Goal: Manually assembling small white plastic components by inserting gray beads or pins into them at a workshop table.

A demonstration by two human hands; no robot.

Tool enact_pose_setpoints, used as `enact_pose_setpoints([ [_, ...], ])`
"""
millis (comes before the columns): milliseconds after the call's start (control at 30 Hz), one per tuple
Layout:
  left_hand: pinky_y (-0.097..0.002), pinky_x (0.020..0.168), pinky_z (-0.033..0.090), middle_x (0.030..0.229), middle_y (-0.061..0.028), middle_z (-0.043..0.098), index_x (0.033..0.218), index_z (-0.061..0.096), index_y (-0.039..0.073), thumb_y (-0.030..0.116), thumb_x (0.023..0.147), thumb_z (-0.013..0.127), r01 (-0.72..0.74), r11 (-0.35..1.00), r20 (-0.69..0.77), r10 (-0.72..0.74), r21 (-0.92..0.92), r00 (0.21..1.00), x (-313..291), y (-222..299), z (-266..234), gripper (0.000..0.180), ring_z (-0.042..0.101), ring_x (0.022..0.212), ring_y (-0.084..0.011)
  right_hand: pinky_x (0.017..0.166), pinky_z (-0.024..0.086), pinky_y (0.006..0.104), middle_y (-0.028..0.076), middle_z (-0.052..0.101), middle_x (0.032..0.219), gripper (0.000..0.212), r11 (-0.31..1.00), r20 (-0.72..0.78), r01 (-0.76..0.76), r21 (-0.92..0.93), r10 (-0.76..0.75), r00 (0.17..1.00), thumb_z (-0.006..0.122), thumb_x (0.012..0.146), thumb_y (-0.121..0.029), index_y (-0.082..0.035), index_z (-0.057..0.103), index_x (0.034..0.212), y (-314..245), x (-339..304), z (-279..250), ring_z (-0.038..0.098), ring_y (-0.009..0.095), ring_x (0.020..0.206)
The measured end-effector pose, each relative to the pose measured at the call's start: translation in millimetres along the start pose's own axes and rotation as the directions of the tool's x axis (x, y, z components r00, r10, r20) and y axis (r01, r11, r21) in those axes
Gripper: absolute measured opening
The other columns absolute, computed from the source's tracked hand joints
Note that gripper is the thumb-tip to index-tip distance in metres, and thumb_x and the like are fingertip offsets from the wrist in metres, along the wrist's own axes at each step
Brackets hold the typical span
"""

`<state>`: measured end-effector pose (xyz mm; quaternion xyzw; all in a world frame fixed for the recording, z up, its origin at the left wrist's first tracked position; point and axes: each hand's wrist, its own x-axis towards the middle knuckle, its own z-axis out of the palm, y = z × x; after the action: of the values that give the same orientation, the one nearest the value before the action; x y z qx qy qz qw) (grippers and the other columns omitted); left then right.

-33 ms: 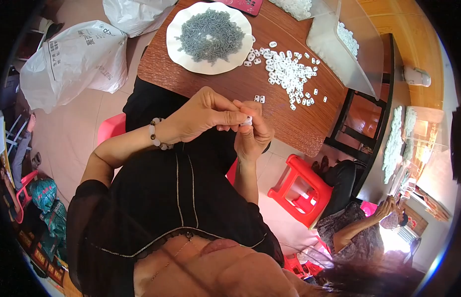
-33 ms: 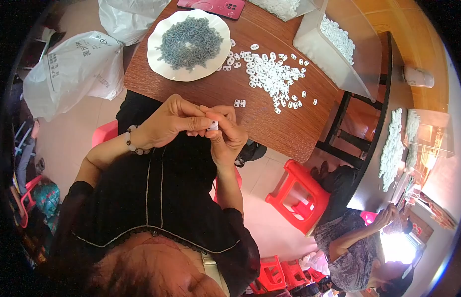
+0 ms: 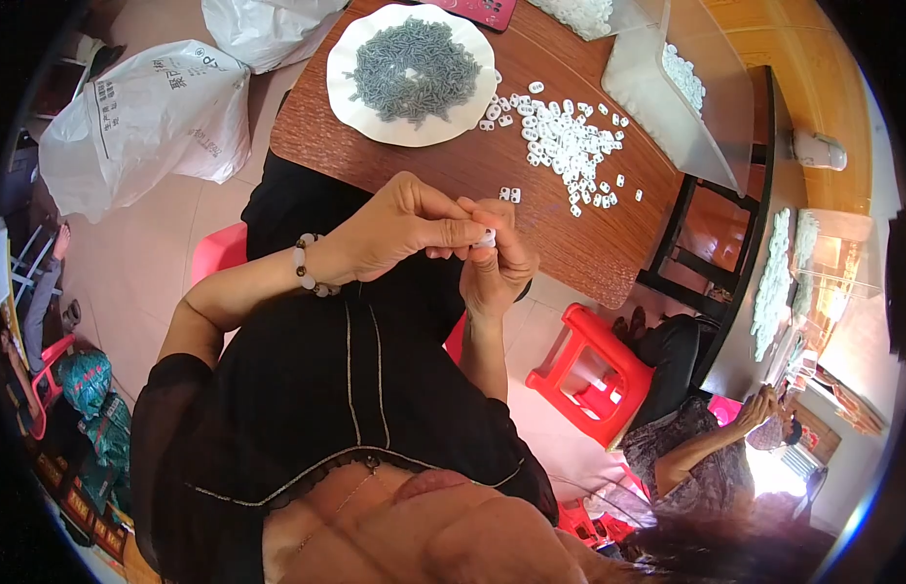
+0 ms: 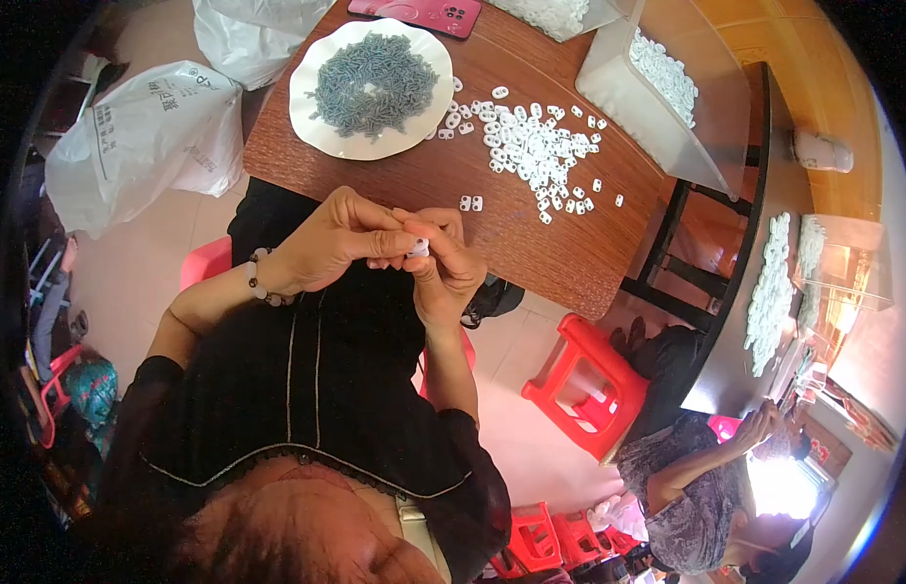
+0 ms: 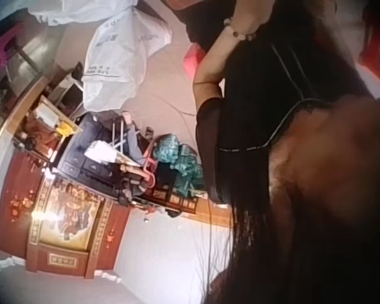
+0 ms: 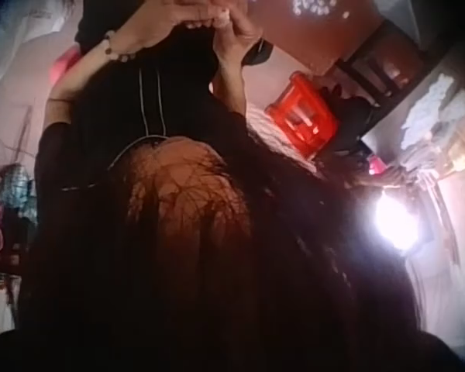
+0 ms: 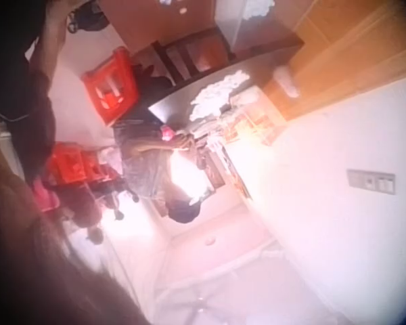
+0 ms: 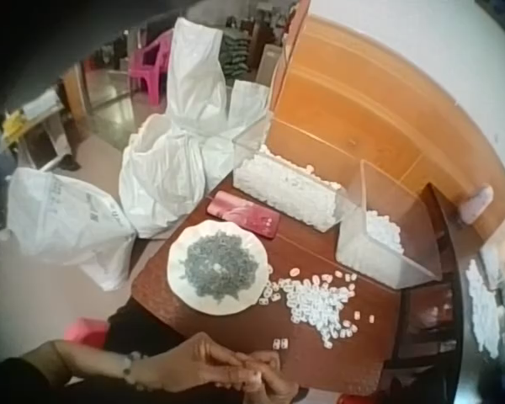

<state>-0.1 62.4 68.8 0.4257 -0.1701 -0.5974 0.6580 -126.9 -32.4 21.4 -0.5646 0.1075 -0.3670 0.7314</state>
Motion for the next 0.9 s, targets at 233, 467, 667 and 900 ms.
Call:
enact_pose_setpoints([
  [233,-0.0190,0.054,0.040,0.070,-0.0038,0.066,0.090,0.073,-0.001,0.014,0.087,0.069,-0.025,1.000,-0.015,0.025,0.012,1.000,-4.0,-7.7,2.5,0.016,0.053,0.062,-0.0047,0.078,0.048,0.0299,0.017,0.065,0.098,0.038,0.984,-0.041,0.092,-0.151,-0.099,0.994,0.071,0.085,-0.031,0.002,0.068,0.103,1.0,-3.7,2.0,0.058,0.020,0.088],
  [467,-0.0191,0.055,0.039,0.071,-0.0032,0.066,0.094,0.073,0.000,0.012,0.086,0.070,-0.006,0.999,-0.055,0.005,-0.032,0.998,-2.1,-10.0,4.8,0.014,0.053,0.061,-0.0049,0.078,0.047,0.0291,0.015,0.067,0.095,0.035,0.982,-0.105,0.101,-0.161,-0.119,0.987,0.069,0.086,-0.030,0.002,0.069,0.101,2.9,-2.8,8.0,0.058,0.019,0.089],
  [667,-0.0193,0.055,0.039,0.070,-0.0015,0.064,0.090,0.074,0.001,0.017,0.090,0.067,0.002,0.997,-0.055,-0.006,-0.076,0.998,5.0,-17.6,0.1,0.017,0.051,0.063,-0.0043,0.078,0.046,0.0283,0.016,0.064,0.105,0.036,0.998,-0.035,-0.044,-0.037,0.043,0.998,0.068,0.088,-0.028,0.003,0.068,0.106,12.8,-0.7,-9.9,0.057,0.017,0.088],
  [900,-0.0194,0.057,0.040,0.073,-0.0012,0.064,0.085,0.072,0.002,0.022,0.092,0.064,-0.067,0.997,-0.093,0.071,0.042,0.993,19.9,-18.6,1.1,0.023,0.051,0.063,-0.0040,0.088,0.045,0.0338,0.021,0.059,0.120,0.051,0.977,0.018,-0.087,0.195,0.085,0.996,0.060,0.093,-0.037,0.005,0.057,0.122,19.5,9.6,-16.7,0.058,0.023,0.103],
])
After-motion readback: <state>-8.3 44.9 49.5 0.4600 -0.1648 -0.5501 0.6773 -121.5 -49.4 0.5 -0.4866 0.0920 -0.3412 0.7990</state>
